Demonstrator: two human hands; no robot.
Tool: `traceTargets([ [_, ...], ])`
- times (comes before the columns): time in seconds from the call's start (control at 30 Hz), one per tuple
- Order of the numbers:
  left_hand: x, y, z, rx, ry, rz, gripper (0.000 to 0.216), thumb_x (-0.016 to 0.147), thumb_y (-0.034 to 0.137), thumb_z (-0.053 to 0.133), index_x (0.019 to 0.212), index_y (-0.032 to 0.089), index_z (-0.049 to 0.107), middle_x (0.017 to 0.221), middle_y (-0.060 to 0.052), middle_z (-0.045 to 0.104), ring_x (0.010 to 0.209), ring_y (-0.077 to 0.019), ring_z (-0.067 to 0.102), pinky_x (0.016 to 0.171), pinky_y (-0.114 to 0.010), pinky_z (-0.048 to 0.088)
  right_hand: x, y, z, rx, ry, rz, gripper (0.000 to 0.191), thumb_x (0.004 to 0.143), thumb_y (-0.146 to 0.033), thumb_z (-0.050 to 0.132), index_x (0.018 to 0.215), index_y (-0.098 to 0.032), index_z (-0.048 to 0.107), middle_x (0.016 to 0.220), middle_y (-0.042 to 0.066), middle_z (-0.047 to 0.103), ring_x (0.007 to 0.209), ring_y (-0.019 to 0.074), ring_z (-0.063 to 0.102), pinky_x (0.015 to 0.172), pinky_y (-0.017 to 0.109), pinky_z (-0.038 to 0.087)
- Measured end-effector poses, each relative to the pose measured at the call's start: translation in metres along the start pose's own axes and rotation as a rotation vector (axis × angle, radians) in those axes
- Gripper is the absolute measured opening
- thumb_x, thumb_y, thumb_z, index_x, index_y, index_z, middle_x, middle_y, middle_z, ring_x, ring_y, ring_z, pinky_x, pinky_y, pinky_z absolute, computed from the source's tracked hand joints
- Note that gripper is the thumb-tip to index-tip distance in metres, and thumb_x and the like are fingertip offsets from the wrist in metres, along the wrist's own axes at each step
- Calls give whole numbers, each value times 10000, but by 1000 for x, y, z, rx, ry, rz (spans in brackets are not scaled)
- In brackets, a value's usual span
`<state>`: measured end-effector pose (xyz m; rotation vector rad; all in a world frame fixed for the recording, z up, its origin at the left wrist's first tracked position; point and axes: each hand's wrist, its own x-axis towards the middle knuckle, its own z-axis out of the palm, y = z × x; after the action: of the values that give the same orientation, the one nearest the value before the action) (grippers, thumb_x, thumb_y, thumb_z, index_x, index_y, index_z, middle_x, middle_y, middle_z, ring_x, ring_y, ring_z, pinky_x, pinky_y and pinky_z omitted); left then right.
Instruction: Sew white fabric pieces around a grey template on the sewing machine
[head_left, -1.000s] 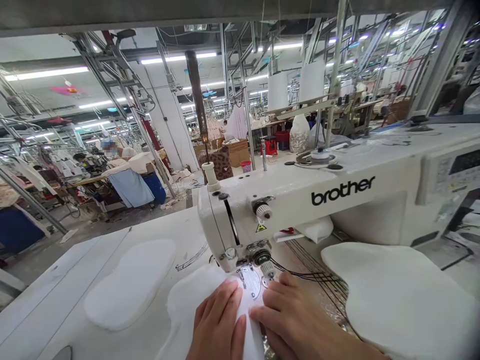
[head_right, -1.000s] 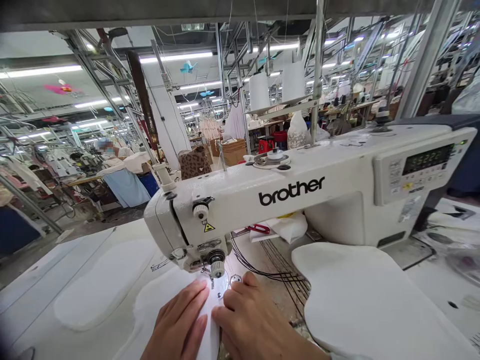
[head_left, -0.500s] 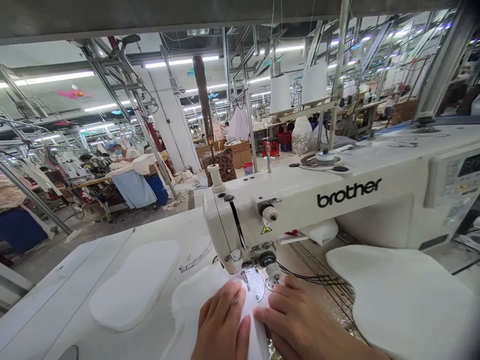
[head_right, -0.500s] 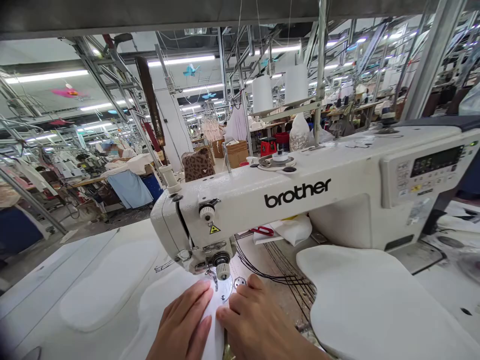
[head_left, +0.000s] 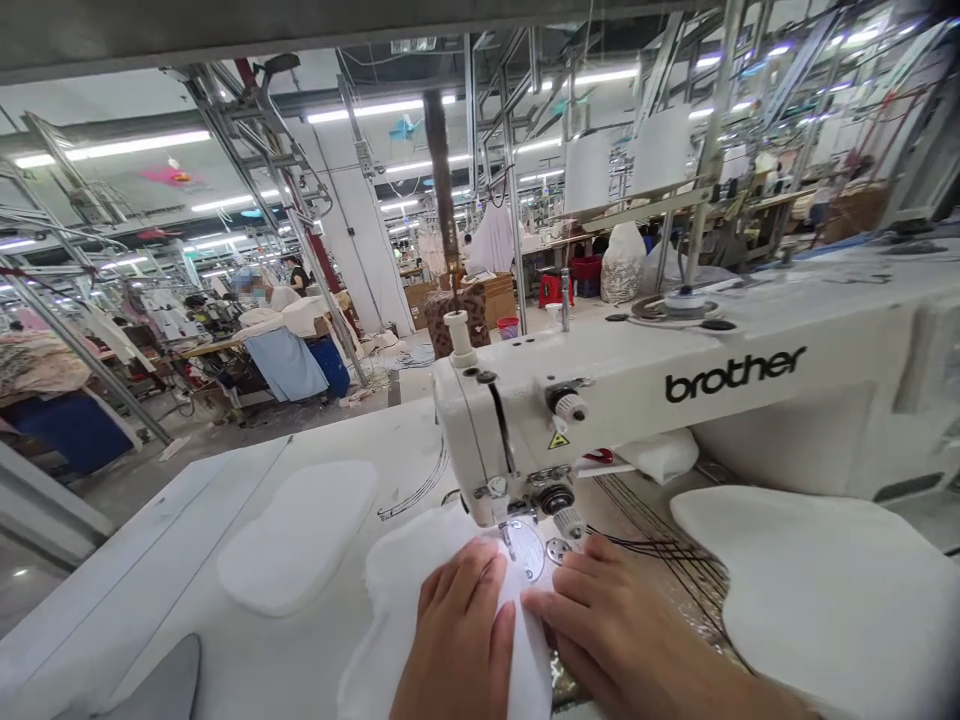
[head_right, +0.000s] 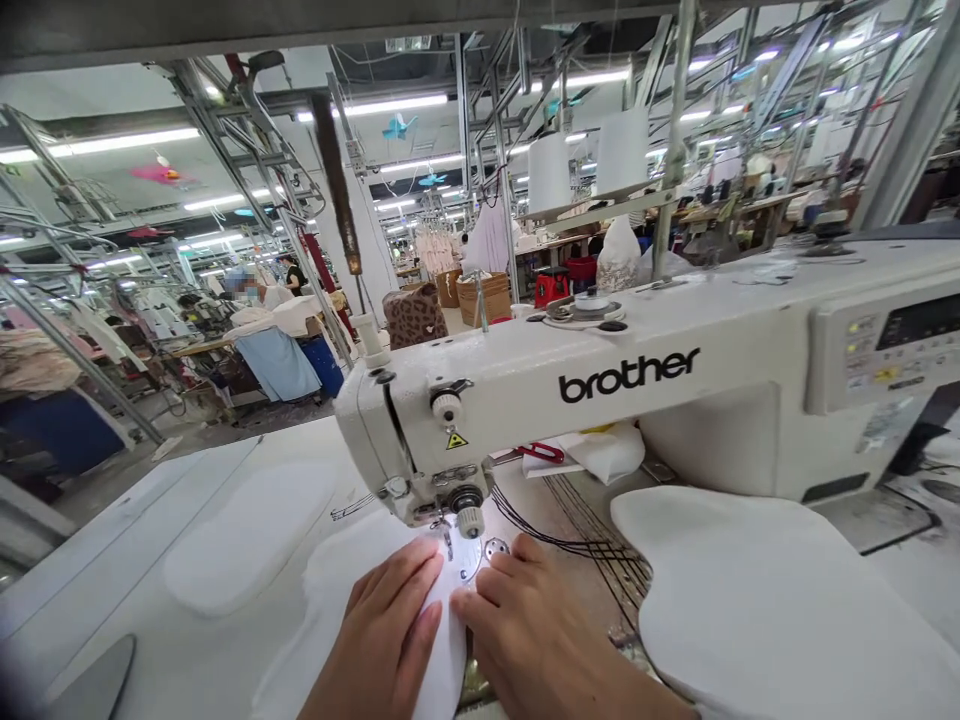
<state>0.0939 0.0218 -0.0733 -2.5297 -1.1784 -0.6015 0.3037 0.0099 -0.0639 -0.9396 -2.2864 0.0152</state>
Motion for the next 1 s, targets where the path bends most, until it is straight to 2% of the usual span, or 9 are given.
traceTargets([
  [0.27,5,16,-16,-146,-70,-57,530,842,373,624,1223,7,580,1273,-238,632,1214,-336,590,938,-491,562,5,-1,-4,8,-12,-52,206,937,-105,438,918,-206,616,722,-26,599,653,149,517,714,327,315],
  [0.37,-1,12,-21,-159,-30,-36,424,852,279,605,1212,54,604,1263,-198,656,1188,-314,618,906,-458,583,5,-5,-8,20,-29,-53,216,939,-112,443,929,-218,631,704,-26,607,639,155,537,692,330,348],
  [0.43,-10,7,-30,-213,24,-1,301,892,165,526,1171,133,637,1216,-124,700,1150,-257,652,890,-387,592,4,-11,-10,70,-31,-30,256,925,-94,449,1025,-228,643,814,1,659,746,166,600,754,337,401],
  [0.5,-23,3,-42,-381,-3,5,261,926,156,491,1118,197,663,1134,-57,743,1063,-199,698,869,-289,587,3,-19,-12,187,-44,1,403,869,-69,497,1229,-221,595,1131,70,667,1021,193,613,886,343,429],
  [0.6,-42,0,-59,-750,-148,-277,274,985,338,444,1030,239,696,901,11,778,806,-144,741,697,-193,585,7,-30,-16,471,-151,130,577,783,-98,589,1347,-204,538,1309,103,599,1132,213,579,903,315,455],
  [0.67,-48,-2,-63,-946,-160,-601,397,976,492,416,981,223,708,804,10,763,731,-165,725,630,-229,581,13,-31,-18,685,-244,308,372,793,-151,597,1154,-202,669,996,44,706,832,173,640,715,266,473],
  [0.77,-44,-10,-55,-1195,-114,-1007,477,881,620,515,951,194,717,823,-32,770,792,-231,729,687,-312,583,22,-25,-19,890,-302,524,180,854,-221,540,905,-165,704,632,-24,607,560,124,565,545,229,394],
  [0.9,-31,-26,-32,-1380,-77,-1412,348,650,468,822,831,188,724,726,-63,770,812,-281,742,699,-312,577,25,-11,-16,966,-275,666,286,914,-231,451,1114,-130,629,530,-50,569,464,107,533,477,212,309],
  [1.0,-27,-42,-16,-1383,-43,-1476,293,573,344,874,751,185,704,667,-57,756,785,-296,747,733,-337,579,25,-6,-13,1004,-267,714,315,917,-214,438,1176,-133,599,507,-47,585,454,104,513,456,212,261],
])
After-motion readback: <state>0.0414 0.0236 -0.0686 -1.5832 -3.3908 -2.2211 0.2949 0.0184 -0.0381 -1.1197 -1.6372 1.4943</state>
